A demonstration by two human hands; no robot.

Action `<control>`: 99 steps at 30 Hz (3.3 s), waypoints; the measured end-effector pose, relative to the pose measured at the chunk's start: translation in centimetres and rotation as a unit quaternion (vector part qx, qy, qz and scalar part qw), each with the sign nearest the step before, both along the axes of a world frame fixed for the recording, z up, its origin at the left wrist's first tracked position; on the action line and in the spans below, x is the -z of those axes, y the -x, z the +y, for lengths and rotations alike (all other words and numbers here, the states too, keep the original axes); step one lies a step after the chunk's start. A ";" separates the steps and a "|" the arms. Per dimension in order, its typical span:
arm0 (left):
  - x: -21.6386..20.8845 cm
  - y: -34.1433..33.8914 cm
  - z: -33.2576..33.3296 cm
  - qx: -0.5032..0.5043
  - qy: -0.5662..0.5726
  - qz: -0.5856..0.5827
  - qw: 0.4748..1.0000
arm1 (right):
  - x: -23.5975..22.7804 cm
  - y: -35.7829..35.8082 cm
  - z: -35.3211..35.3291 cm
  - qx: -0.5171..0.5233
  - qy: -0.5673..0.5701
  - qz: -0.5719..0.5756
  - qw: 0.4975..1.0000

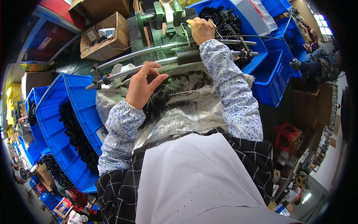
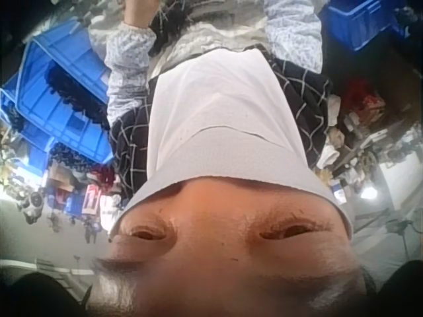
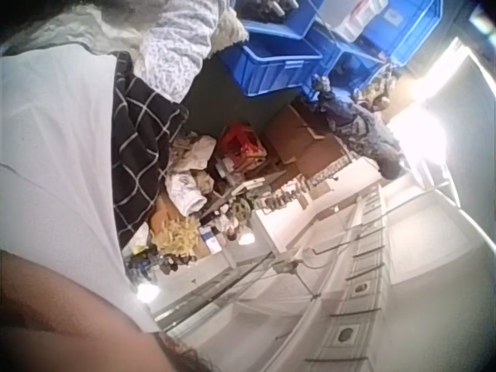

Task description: The person operates a green industrial machine, repeatedly feeding small black objects into the mechanism by hand. The person uses their left hand to place the items and their right hand to manipulate a lever or control on the machine. The processed items fall onto a white cloth below the machine.

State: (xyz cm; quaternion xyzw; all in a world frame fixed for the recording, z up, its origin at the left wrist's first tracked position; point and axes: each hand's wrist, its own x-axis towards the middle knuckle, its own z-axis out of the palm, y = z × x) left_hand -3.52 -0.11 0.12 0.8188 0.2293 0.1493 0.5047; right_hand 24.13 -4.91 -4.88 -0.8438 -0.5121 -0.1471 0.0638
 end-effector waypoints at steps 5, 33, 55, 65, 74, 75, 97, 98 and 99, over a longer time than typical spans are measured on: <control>0.3 0.0 -0.3 0.006 0.026 0.006 1.000 | 1.5 -0.9 -0.1 -0.030 -0.046 0.017 0.998; -2.1 -0.2 0.0 0.022 -0.017 0.006 1.000 | 1.2 4.8 2.3 0.034 -0.062 0.059 0.996; -0.7 -2.2 0.5 0.107 0.000 -0.052 0.993 | -5.0 -5.9 -5.3 0.056 -0.191 -0.110 0.974; -0.2 -3.7 -1.7 -0.022 -0.145 -0.112 0.983 | -5.0 6.5 -6.4 -0.173 -0.088 0.468 0.862; 6.1 -3.2 -2.7 0.160 -0.331 0.306 0.878 | 0.4 -0.3 -1.2 0.022 -0.068 0.063 0.995; 6.7 -3.3 -2.5 0.183 -0.322 0.329 0.869 | 0.5 -0.2 -1.0 0.022 -0.055 0.064 0.996; -1.6 0.1 -1.3 0.133 -0.172 -0.039 0.975 | 1.4 -1.4 0.0 -0.035 -0.089 0.079 0.992; -1.8 0.0 -1.5 0.133 -0.155 -0.046 0.978 | 1.1 -1.4 0.0 -0.038 -0.049 0.068 0.996; -1.8 -0.1 -1.6 0.137 -0.155 -0.056 0.977 | 1.0 -1.4 -0.2 -0.037 -0.045 0.047 0.997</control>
